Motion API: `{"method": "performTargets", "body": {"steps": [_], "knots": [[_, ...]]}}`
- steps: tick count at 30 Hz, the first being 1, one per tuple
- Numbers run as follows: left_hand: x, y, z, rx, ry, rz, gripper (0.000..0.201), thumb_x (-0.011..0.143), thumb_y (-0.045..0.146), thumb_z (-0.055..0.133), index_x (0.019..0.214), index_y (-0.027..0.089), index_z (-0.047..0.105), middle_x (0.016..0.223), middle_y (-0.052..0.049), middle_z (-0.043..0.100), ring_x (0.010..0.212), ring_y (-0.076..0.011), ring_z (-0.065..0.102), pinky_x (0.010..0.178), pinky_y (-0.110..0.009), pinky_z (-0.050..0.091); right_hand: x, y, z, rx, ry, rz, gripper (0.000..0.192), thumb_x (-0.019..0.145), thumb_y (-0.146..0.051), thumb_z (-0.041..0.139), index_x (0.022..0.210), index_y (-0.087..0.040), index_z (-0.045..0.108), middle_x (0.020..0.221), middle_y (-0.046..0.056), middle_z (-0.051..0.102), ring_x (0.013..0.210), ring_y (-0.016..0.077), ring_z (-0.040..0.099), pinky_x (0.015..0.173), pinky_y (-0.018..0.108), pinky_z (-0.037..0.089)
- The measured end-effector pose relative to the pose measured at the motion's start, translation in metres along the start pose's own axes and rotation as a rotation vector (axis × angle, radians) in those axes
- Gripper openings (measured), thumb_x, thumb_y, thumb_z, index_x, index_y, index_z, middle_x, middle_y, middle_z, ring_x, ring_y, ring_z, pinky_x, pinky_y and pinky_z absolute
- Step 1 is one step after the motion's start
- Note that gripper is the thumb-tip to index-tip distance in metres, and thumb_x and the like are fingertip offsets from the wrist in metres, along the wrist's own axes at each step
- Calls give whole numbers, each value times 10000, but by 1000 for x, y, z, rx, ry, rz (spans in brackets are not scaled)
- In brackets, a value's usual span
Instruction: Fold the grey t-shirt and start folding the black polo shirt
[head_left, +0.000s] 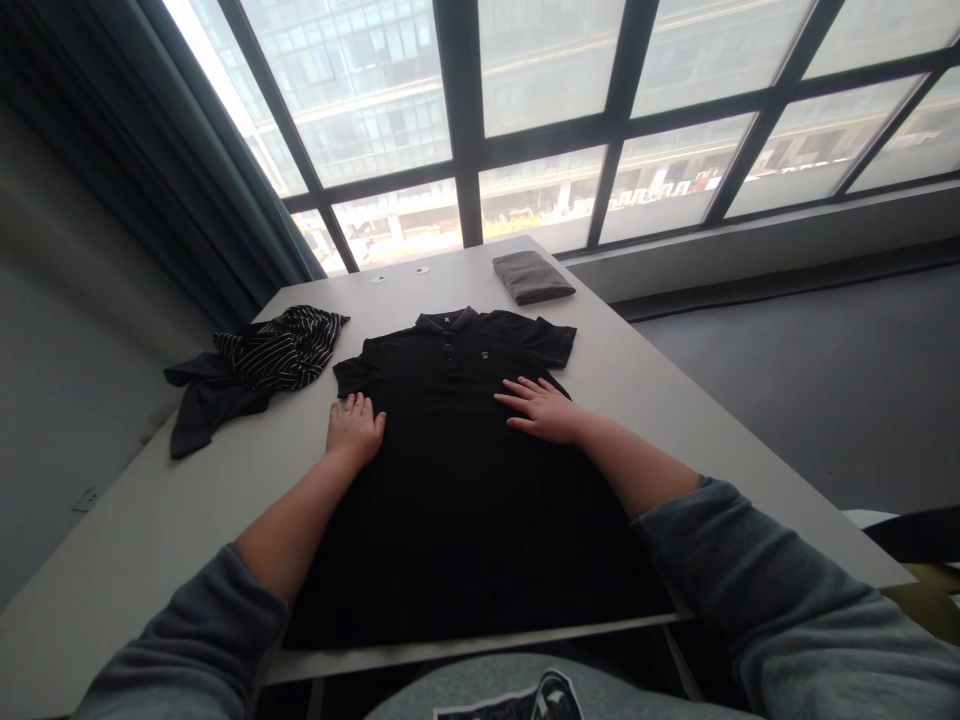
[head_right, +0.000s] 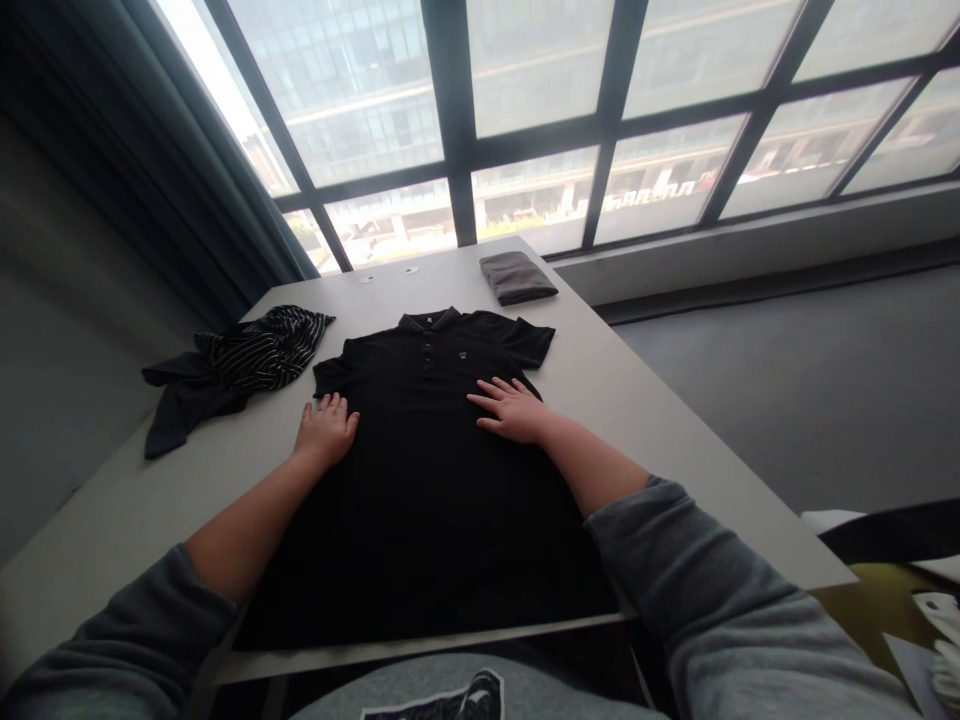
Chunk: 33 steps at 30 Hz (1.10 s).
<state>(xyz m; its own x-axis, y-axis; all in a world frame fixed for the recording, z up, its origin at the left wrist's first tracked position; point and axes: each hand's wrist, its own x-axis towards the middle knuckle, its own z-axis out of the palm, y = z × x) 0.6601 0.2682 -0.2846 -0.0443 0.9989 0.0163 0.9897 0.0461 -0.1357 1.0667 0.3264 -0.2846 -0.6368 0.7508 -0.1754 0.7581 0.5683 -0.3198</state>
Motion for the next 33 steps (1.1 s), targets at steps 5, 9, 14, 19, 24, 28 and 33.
{"method": "performTargets", "body": {"steps": [5, 9, 14, 19, 24, 28, 33], "knots": [[-17, 79, -31, -51, 28, 364, 676, 1106, 471, 291, 1619, 64, 462, 1716, -191, 355, 1615, -303, 316, 1323, -490, 223, 2, 4, 5, -3, 30, -15, 727, 1024, -639, 452, 1677, -326, 399, 1772, 52, 245, 1650, 358, 160, 1324, 613, 117], [-26, 144, -38, -129, -42, 569, 680, 1120, 506, 270, 1661, 114, 395, 1754, -143, 275, 1640, -266, 252, 1344, -499, 158, 4, 5, 9, -6, 69, 33, 863, 990, -642, 485, 1722, -229, 286, 1761, 102, 270, 1640, 342, 218, 1331, 577, 154], [-27, 148, -24, -198, -156, 556, 683, 1123, 500, 270, 1702, 139, 296, 1781, -107, 176, 1660, -248, 168, 1339, -471, 190, 4, 3, 8, -10, 63, 16, 860, 988, -653, 470, 1708, -205, 325, 1763, 103, 254, 1643, 349, 206, 1335, 570, 147], [-27, 78, -2, -184, -134, 336, 661, 1116, 456, 271, 1699, 146, 309, 1775, -105, 220, 1654, -265, 190, 1332, -475, 210, 2, 3, 6, -7, 32, 19, 866, 1007, -682, 432, 1723, -218, 282, 1778, 87, 195, 1654, 334, 159, 1340, 561, 114], [-42, 1, 21, -134, -74, 119, 678, 1095, 442, 275, 1685, 114, 340, 1757, -143, 272, 1638, -312, 244, 1316, -510, 249, 1, 4, 7, 13, 38, 13, 860, 1006, -693, 436, 1723, -242, 286, 1785, 74, 171, 1657, 346, 129, 1346, 561, 92], [-53, -23, 29, -116, -63, 96, 701, 1085, 459, 285, 1672, 82, 357, 1751, -160, 284, 1634, -309, 256, 1320, -495, 250, 2, 5, 7, 11, 53, 22, 867, 998, -705, 461, 1716, -242, 309, 1788, 84, 159, 1657, 358, 119, 1345, 544, 118], [-56, -20, 24, -136, -78, 119, 716, 1088, 494, 307, 1671, 83, 361, 1751, -172, 279, 1635, -318, 252, 1320, -502, 240, -2, 2, 5, -32, 39, 41, 838, 1020, -698, 441, 1709, -233, 330, 1786, 107, 178, 1652, 369, 142, 1338, 545, 146]]}}
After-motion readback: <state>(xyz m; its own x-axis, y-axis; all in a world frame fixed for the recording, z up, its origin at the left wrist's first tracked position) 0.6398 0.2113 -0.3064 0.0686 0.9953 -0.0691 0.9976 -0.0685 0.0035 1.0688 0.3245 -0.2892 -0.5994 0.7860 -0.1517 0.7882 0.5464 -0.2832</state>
